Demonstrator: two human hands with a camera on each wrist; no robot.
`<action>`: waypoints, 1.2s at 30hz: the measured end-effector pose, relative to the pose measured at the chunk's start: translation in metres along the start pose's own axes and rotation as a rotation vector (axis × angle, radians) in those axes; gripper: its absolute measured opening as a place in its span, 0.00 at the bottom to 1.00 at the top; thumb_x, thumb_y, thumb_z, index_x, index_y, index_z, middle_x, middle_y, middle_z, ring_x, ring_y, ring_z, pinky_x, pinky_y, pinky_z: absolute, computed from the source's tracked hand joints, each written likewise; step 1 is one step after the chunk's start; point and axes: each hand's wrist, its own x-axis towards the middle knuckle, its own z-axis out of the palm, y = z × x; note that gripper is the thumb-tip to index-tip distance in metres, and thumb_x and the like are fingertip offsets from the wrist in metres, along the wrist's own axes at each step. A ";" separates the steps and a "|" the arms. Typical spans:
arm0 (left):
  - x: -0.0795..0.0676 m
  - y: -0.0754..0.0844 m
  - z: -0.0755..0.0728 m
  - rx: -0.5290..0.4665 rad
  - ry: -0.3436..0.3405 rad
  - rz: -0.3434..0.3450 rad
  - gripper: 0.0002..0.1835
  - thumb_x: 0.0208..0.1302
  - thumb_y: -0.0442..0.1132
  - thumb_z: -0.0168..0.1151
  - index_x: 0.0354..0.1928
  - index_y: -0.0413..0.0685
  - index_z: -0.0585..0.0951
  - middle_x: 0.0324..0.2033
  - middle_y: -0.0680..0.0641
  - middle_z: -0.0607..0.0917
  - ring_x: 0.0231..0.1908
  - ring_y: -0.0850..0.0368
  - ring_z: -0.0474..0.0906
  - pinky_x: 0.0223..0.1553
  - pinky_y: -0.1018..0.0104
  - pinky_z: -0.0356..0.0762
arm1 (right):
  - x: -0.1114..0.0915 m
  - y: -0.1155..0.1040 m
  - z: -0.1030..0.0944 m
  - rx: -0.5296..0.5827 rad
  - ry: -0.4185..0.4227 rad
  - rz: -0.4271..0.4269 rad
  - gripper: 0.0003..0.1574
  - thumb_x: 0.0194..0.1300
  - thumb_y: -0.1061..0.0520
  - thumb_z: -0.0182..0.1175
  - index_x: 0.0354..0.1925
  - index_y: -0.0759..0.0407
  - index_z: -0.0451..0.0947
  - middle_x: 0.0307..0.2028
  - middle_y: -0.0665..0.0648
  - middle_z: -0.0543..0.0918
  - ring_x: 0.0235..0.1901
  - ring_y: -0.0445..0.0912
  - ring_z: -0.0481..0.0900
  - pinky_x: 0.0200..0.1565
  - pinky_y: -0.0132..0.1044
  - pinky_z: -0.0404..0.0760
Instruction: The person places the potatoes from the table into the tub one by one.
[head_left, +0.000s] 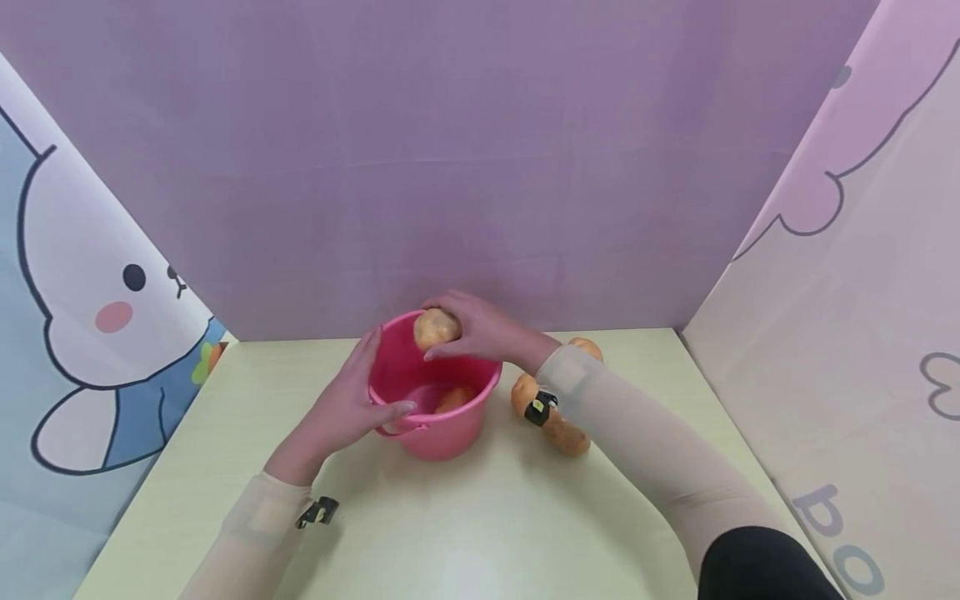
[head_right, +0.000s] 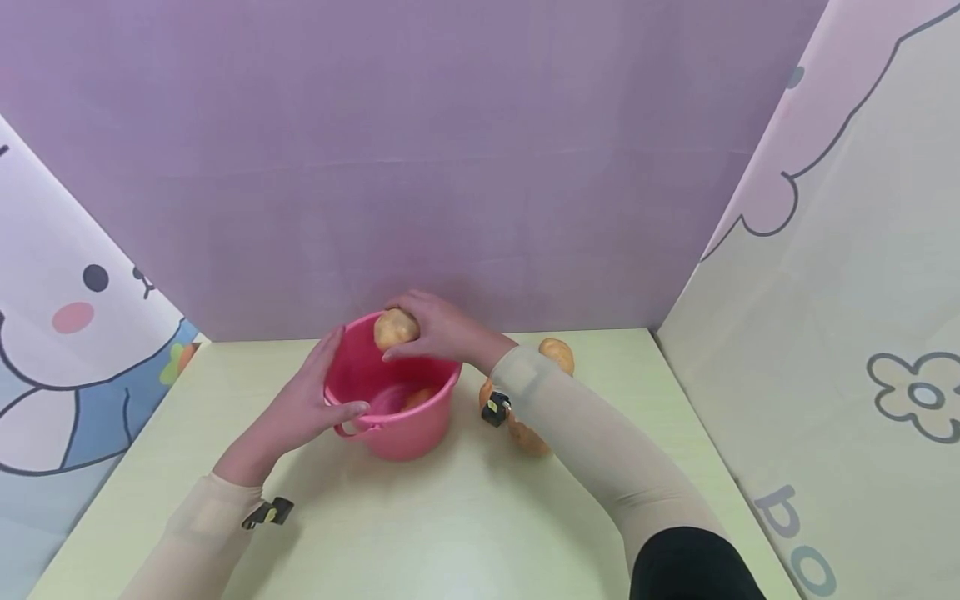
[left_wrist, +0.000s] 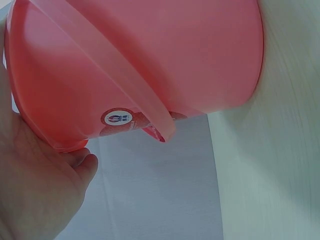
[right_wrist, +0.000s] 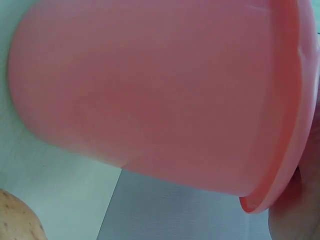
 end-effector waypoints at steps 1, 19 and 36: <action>0.000 0.000 0.000 0.004 0.000 0.003 0.66 0.46 0.68 0.77 0.81 0.67 0.46 0.74 0.55 0.59 0.66 0.47 0.67 0.42 0.53 0.87 | 0.000 0.000 0.000 0.007 -0.007 0.001 0.52 0.49 0.28 0.74 0.67 0.45 0.72 0.56 0.42 0.75 0.53 0.39 0.74 0.48 0.34 0.83; 0.000 0.000 -0.003 -0.012 -0.004 -0.025 0.69 0.41 0.67 0.80 0.81 0.69 0.46 0.74 0.55 0.59 0.67 0.47 0.64 0.42 0.51 0.87 | -0.006 0.001 -0.005 0.089 0.005 -0.007 0.47 0.53 0.36 0.76 0.65 0.52 0.73 0.57 0.54 0.75 0.56 0.52 0.76 0.47 0.45 0.86; -0.004 -0.001 -0.003 0.014 0.001 -0.054 0.70 0.41 0.68 0.79 0.82 0.68 0.44 0.76 0.57 0.55 0.69 0.48 0.61 0.44 0.48 0.86 | -0.051 0.022 -0.040 0.037 0.150 0.009 0.34 0.64 0.36 0.68 0.63 0.47 0.75 0.57 0.45 0.75 0.58 0.47 0.73 0.58 0.49 0.78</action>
